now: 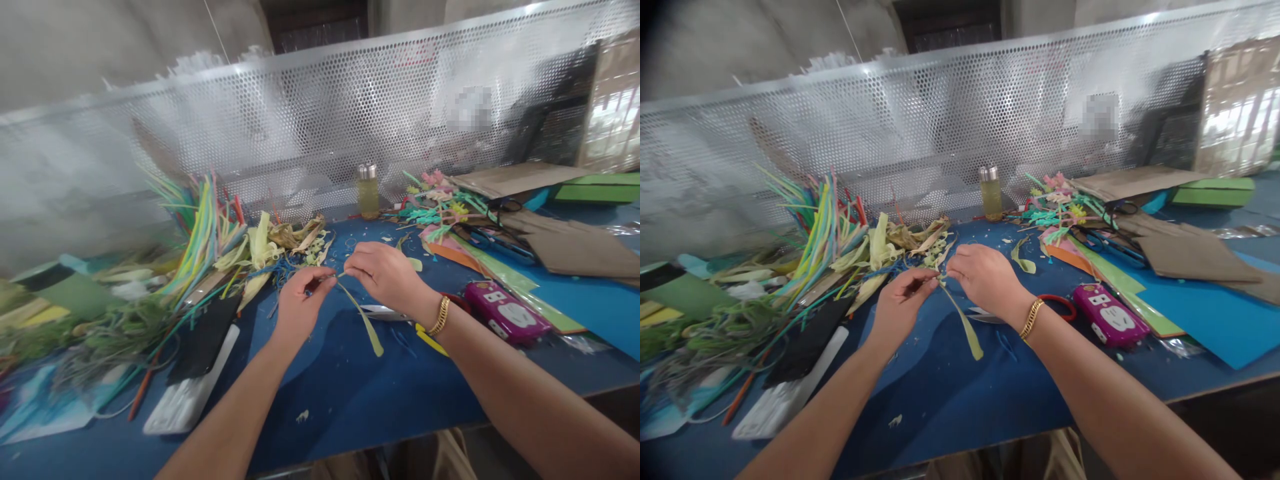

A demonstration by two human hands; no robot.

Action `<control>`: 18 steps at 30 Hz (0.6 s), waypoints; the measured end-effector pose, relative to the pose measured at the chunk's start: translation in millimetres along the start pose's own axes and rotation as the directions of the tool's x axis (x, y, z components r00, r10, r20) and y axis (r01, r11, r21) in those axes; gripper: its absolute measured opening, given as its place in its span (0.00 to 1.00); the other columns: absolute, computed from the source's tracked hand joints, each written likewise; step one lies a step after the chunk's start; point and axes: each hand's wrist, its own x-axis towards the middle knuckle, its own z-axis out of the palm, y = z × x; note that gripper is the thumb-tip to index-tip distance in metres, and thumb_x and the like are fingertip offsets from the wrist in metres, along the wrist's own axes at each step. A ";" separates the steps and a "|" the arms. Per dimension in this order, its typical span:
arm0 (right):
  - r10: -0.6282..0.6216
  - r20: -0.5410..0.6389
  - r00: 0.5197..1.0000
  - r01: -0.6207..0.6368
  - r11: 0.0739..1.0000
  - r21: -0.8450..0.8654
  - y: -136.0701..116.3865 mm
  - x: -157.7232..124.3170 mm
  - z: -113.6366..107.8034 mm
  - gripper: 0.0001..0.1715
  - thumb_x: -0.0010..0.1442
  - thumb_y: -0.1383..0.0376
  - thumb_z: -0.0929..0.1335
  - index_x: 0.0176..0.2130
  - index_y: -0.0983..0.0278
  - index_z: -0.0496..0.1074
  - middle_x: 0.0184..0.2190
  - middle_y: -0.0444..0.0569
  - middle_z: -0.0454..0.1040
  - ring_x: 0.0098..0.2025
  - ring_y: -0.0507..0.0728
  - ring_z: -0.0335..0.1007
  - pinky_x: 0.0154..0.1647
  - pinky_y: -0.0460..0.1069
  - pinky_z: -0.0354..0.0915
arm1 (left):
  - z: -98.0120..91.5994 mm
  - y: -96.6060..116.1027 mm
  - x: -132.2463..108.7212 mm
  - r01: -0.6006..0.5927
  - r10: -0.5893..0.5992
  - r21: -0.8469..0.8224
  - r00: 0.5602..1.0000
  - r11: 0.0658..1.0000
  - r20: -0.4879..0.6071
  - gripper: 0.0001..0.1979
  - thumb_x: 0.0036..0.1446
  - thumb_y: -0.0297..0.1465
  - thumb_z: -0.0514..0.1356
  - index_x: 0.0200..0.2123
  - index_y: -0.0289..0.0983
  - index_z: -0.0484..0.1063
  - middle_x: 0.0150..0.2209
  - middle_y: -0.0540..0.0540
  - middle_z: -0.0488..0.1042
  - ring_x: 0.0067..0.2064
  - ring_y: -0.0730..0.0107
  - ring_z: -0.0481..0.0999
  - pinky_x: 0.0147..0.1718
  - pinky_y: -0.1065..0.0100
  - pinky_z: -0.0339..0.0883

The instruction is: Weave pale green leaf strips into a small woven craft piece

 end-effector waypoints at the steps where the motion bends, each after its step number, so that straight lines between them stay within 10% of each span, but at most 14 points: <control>1: -0.008 -0.004 1.000 0.008 1.000 0.002 -0.6 0.1 -0.1 0.14 0.68 0.64 0.63 0.34 0.65 0.74 0.30 0.47 0.70 0.35 0.54 0.63 0.39 0.49 0.56 | 0.0 0.1 0.4 -0.020 0.019 0.008 1.000 1.000 0.011 0.06 0.55 0.34 0.64 0.36 0.40 0.78 0.34 0.48 0.78 0.35 0.68 0.74 0.35 0.68 0.66; 18: -0.032 -0.017 0.999 0.031 0.999 -0.024 -10.1 -3.6 3.7 0.16 0.68 0.63 0.63 0.32 0.64 0.74 0.28 0.46 0.69 0.33 0.53 0.63 0.35 0.49 0.53 | -2.8 5.8 0.0 -0.137 0.132 0.066 0.988 0.988 0.081 0.03 0.56 0.30 0.62 0.30 0.39 0.75 0.31 0.49 0.74 0.34 0.69 0.72 0.35 0.68 0.63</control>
